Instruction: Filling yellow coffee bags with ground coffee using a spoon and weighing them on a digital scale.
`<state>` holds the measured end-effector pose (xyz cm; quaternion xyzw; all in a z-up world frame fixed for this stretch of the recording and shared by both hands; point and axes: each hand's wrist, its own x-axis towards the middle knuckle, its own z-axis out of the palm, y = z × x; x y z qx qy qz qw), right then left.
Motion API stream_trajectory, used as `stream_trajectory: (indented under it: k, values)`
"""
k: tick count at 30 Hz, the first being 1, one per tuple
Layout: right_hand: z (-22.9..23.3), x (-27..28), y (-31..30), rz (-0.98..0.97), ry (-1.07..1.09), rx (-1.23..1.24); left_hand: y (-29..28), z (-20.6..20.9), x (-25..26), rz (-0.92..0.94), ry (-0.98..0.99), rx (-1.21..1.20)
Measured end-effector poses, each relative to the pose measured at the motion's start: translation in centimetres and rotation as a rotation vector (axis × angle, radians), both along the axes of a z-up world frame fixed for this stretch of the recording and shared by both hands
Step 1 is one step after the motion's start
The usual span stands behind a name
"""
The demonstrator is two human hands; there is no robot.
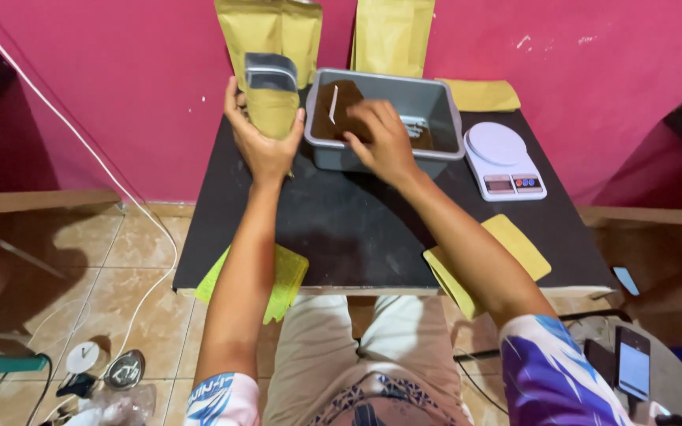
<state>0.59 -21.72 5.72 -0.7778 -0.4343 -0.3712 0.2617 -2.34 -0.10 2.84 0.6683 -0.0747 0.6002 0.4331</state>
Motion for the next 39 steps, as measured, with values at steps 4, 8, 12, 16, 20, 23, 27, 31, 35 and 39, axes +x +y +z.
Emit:
stream_trajectory:
  k: [4, 8, 12, 16, 20, 23, 27, 31, 35, 39]
  values:
    - [-0.4, -3.2, -1.9, 0.218, 0.512, -0.02, -3.4, 1.6, -1.7, -0.297, -0.013, -0.124]
    - [-2.4, -3.9, -3.1, 0.206, 0.657, -0.065, -8.3, 0.1, -1.5, -0.466, 0.105, -0.28]
    - [-4.7, -2.3, -6.0, 0.094, 0.786, -0.036, -10.1, -1.3, -1.1, -0.691, 0.232, -0.255]
    - [-6.5, -1.5, -7.8, 0.206, 0.909, 0.007, -8.7, -2.4, -0.1, -0.753, 0.161, -0.093]
    - [-7.9, -1.9, -6.6, 0.248, 0.957, 0.05, -7.2, -4.5, 2.2, -0.759, 0.107, -0.098]
    - [-6.1, -1.7, -6.8, 0.315, 0.943, 0.177, -5.1, -4.2, 3.0, -0.667, 0.065, -0.14]
    - [-6.3, -0.3, -8.2, 0.416, 0.892, 0.292, -1.0, -4.7, 4.5, -0.665, 0.15, -0.155]
    - [-8.3, 0.1, -8.9, 0.373, 1.01, 0.016, 0.2, -2.7, 2.4, -1.059, 0.607, -0.225]
    - [-7.1, -0.5, -8.2, 0.341, 1.0, 0.008, 1.5, -1.8, 1.1, -1.219, 0.716, -0.288]
    - [-7.4, -0.7, -8.0, 0.308, 0.919, 0.142, 0.5, -2.6, 1.1, -1.146, 1.005, 0.015]
